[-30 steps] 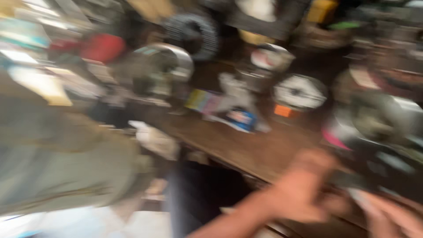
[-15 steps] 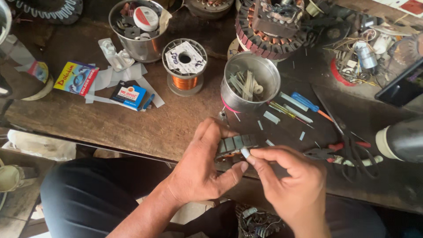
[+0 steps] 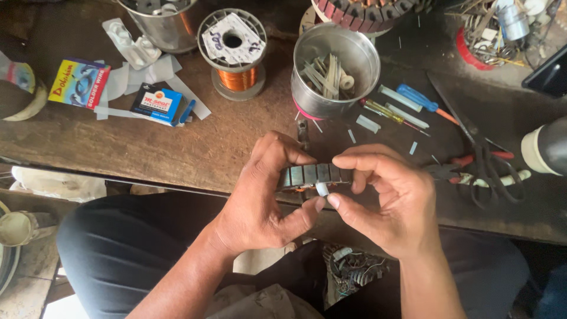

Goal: The person cuts small pieces of white insulating tape with scissors and inserts them into the slots of a motor armature. They use a screwdriver to press the tape into place and repeat the process for several slots.

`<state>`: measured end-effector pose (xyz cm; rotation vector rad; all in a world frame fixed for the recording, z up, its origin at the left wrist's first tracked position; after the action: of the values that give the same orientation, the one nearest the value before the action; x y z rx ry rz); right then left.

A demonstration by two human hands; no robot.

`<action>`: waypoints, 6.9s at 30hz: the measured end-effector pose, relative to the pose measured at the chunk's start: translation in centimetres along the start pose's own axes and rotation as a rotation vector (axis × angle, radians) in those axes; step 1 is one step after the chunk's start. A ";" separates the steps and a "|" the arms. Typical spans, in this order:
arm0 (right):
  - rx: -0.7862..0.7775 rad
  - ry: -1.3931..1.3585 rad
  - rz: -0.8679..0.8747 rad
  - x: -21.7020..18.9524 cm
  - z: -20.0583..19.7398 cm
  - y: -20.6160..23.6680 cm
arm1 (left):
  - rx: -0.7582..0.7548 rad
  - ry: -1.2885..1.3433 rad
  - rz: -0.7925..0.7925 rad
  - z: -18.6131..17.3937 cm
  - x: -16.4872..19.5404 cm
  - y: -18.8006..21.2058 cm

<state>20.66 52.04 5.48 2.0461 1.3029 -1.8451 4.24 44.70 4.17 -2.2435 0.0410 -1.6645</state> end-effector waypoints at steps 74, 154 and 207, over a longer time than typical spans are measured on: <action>-0.021 0.098 0.089 -1.2 1.7 -1.4 | 0.075 0.033 -0.131 0.0 -1.7 0.0; -0.057 0.053 0.023 1.2 4.1 -2.3 | 0.002 0.041 -0.062 -3.1 -1.0 0.6; -0.512 -0.237 0.971 20.6 2.1 19.0 | -0.203 0.211 0.188 -3.9 -5.9 1.5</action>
<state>29.03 49.49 -21.19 1.6361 0.4645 -1.1032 -1.01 43.59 -0.76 -2.1151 0.4773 -1.8543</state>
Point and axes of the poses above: each hand's wrist, its own y-axis away from the middle knuckle, its own z-axis out of the palm, x = y × z, the point moved 8 cm from there along -y, towards the middle knuckle, and after that the axes turned 13 degrees about -z, right-handed, at the moved point
